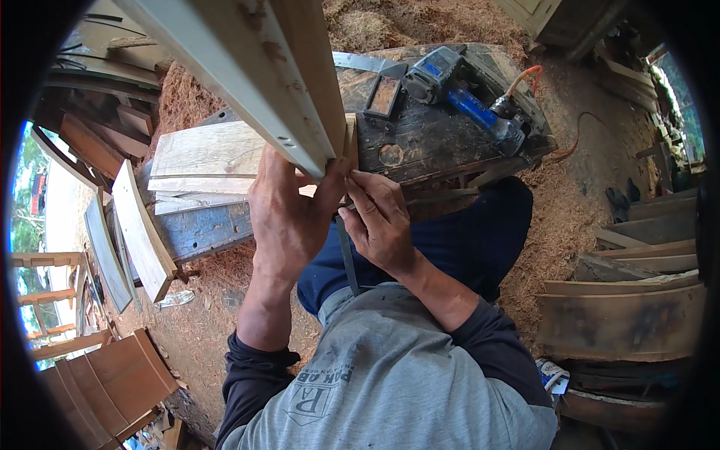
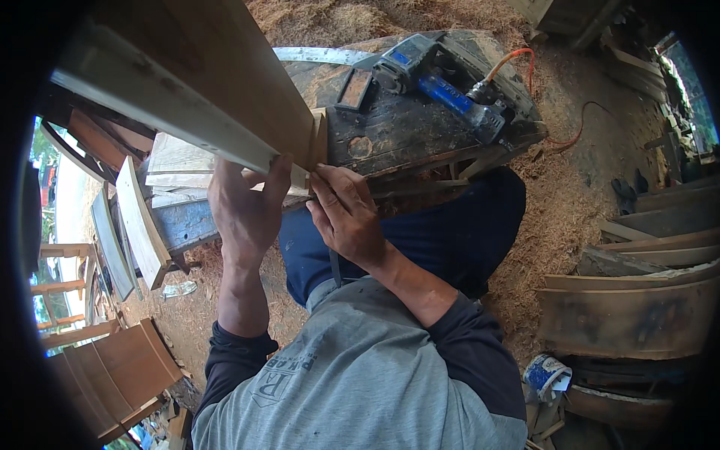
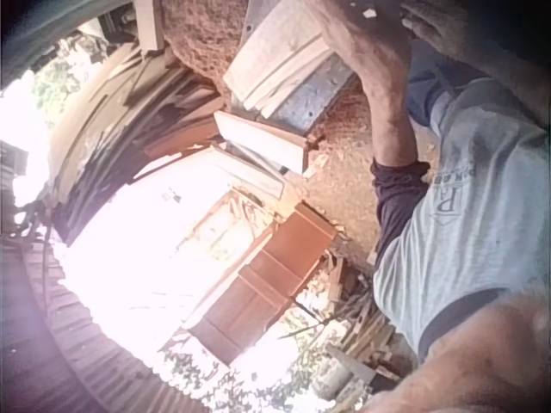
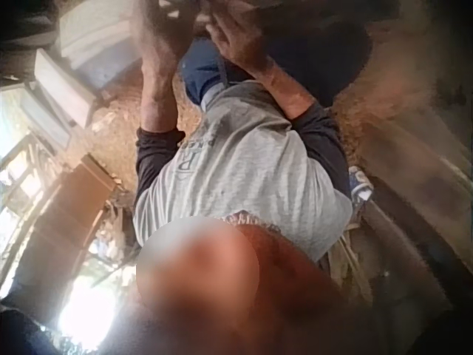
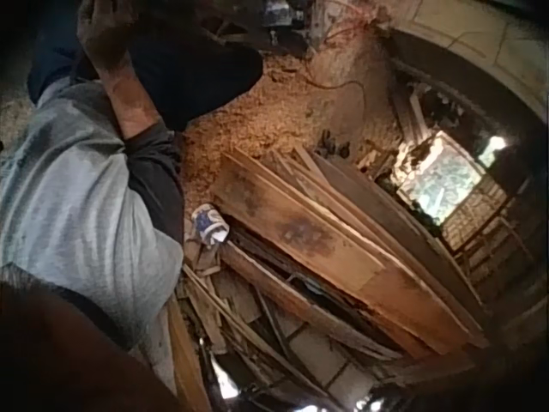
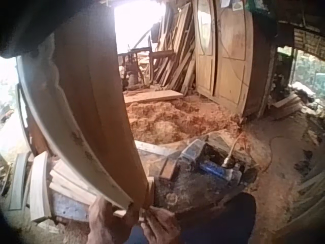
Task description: The person marks lines on wooden boards using a square ruler and a pencil. They apply wood glue from a bottle to the edges of the boards and join them together to assemble a frame.
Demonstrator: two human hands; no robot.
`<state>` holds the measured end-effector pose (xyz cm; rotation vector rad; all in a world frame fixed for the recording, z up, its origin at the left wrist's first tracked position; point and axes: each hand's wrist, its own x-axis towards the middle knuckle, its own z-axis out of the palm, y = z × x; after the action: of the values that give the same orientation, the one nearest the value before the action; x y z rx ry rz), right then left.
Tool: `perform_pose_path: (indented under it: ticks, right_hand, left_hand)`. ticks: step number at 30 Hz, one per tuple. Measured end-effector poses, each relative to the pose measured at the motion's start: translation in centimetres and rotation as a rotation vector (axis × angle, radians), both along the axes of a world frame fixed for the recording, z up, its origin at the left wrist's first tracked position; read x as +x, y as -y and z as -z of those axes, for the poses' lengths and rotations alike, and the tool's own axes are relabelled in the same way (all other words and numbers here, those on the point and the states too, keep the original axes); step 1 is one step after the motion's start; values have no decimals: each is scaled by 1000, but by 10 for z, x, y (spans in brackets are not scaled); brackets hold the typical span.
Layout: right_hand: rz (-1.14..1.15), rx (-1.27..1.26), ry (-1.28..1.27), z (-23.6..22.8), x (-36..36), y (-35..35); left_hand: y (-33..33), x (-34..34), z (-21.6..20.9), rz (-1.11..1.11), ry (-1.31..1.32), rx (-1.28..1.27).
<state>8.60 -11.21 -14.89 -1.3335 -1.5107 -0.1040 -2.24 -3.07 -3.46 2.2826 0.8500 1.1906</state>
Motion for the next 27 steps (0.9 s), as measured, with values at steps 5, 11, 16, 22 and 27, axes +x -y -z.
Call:
perform_pose_path:
  ticks: [5, 11, 16, 22, 27]
  right_hand:
    - [13, -2, -29, -2, -2, 0]
    - [22, -14, 13, -5, 0, -2]
    - [36, -5, 26, -5, 1, -2]
    - [27, 10, 16, -6, 1, -4]
    - [29, 13, -1, -5, 1, -4]
  left_hand:
    - [-1, -1, -3, 22, -32, 11]
    - [-1, -1, 1, 8, -13, 7]
    - [-3, -2, 0, 20, -1, -24]
    - [-2, -1, 1, -18, -12, -3]
    - [-1, -1, 1, -21, -15, 4]
